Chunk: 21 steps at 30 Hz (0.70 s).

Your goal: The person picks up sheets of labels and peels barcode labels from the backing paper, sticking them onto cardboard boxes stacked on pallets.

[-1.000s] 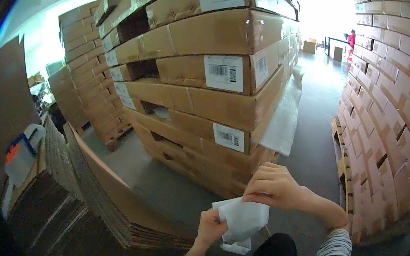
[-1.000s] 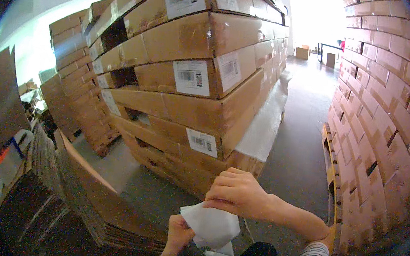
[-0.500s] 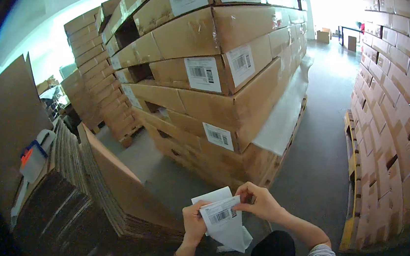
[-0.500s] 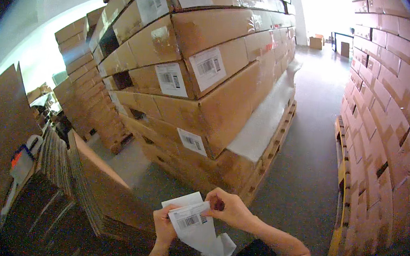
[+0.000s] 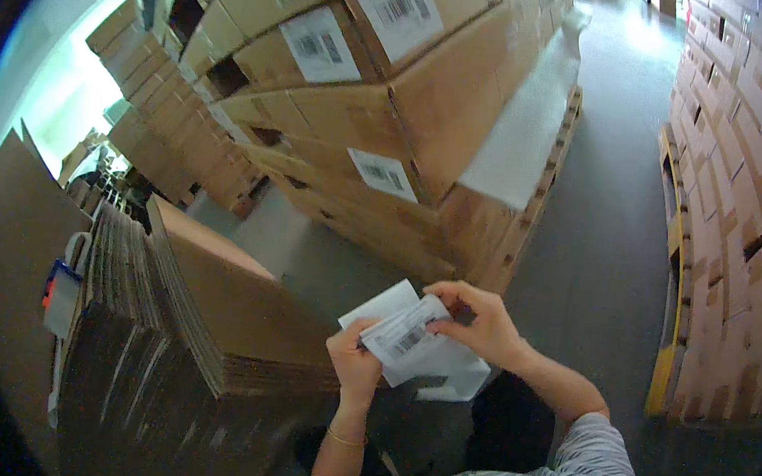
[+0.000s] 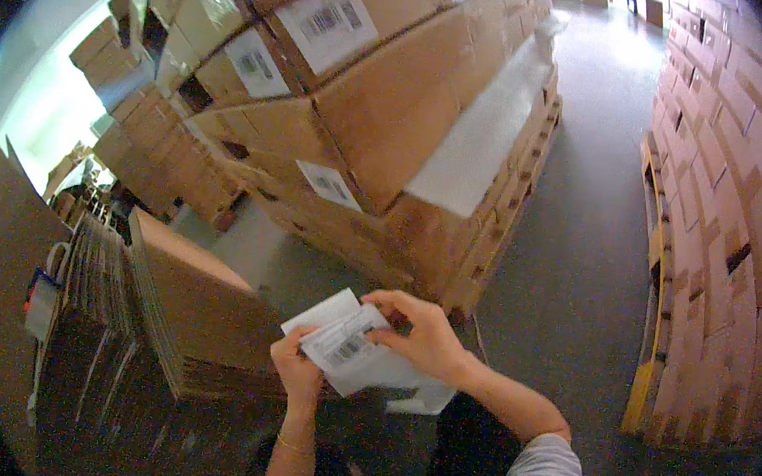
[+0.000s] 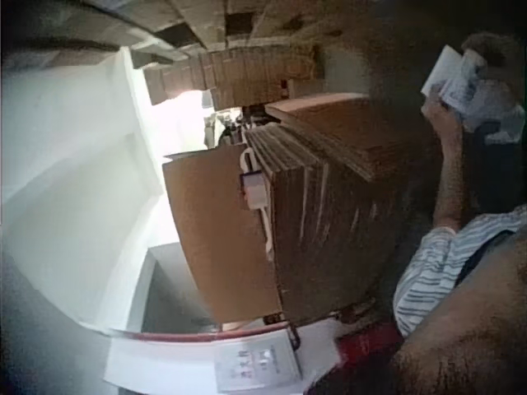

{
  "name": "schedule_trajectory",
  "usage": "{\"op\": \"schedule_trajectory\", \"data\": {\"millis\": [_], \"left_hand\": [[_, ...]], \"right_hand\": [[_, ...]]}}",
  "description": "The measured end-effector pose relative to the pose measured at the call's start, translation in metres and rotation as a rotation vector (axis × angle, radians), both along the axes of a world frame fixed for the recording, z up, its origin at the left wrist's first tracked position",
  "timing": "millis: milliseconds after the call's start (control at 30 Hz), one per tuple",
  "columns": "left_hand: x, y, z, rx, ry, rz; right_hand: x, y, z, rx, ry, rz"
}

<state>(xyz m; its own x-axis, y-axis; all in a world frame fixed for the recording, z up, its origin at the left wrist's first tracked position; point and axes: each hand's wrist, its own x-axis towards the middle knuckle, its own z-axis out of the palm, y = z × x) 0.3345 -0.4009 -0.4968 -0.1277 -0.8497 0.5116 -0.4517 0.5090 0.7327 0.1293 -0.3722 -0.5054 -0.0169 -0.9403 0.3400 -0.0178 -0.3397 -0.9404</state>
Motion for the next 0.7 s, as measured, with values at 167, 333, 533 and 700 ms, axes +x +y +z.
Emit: {"op": "schedule_trajectory", "data": {"millis": [167, 333, 533, 700], "left_hand": [[0.003, -0.01, -0.002, -0.193, -0.256, 0.066], [0.005, -0.013, -0.005, -0.162, -0.176, 0.018], [0.024, -0.008, -0.017, -0.181, -0.222, 0.118], [0.045, 0.007, -0.02, -0.335, -0.408, 0.125]], "right_hand": [[-0.007, -0.01, 0.0, -0.074, -0.026, 0.0], [-0.025, -0.015, 0.009, -0.516, 0.093, -0.166], [-0.117, -0.061, 0.045, -0.633, -0.629, 0.315], [-0.134, -0.129, 0.046, -0.355, -0.25, 0.033]]}}
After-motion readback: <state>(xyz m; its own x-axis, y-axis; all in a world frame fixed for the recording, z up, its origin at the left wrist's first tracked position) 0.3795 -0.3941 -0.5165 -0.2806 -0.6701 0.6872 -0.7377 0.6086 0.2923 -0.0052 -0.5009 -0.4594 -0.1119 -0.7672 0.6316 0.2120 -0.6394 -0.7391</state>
